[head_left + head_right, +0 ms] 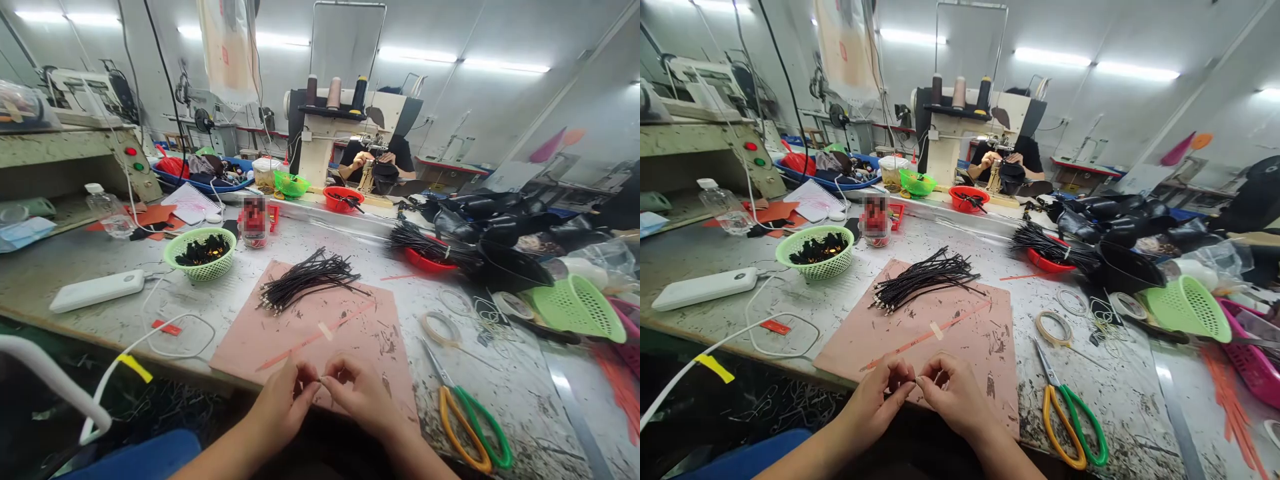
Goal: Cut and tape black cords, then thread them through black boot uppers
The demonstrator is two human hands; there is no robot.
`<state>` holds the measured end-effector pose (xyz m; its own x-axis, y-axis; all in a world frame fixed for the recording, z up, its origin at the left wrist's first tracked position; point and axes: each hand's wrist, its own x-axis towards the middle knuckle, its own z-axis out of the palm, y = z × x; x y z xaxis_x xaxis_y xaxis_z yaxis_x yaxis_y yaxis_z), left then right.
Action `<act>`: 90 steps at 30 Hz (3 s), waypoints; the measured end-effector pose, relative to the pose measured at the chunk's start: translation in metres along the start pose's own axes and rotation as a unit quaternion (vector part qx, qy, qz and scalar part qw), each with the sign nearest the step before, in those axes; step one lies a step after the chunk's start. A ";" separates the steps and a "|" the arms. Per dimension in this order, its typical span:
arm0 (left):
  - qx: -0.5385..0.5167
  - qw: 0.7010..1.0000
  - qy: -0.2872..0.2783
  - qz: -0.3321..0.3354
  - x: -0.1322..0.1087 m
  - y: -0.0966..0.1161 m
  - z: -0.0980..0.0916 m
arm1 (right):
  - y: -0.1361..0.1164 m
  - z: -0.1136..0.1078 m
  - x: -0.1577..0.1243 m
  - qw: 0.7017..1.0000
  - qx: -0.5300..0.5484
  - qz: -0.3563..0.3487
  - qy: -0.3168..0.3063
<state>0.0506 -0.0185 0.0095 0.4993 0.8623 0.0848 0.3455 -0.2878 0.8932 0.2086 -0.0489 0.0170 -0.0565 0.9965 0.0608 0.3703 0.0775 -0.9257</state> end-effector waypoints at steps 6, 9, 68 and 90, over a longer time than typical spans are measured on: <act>0.031 0.996 -0.020 -0.081 -0.017 -0.029 -0.029 | 0.018 -0.074 0.011 0.977 -0.103 0.088 0.165; 0.051 0.990 0.008 -0.131 -0.026 -0.057 -0.055 | 0.041 -0.120 0.032 0.954 -0.160 0.150 0.205; 0.239 0.946 0.058 -0.213 -0.009 -0.030 -0.047 | 0.085 -0.124 0.093 0.881 -0.341 0.298 0.137; -0.506 0.809 0.099 -0.280 0.039 0.049 0.044 | 0.043 -0.075 -0.013 0.913 -0.035 0.022 0.406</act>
<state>0.1219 -0.0169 0.0377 0.3183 0.8177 -0.4796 -0.4048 0.5747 0.7112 0.2949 -0.0563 0.0043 0.6553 0.6904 0.3065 0.4157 0.0092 -0.9095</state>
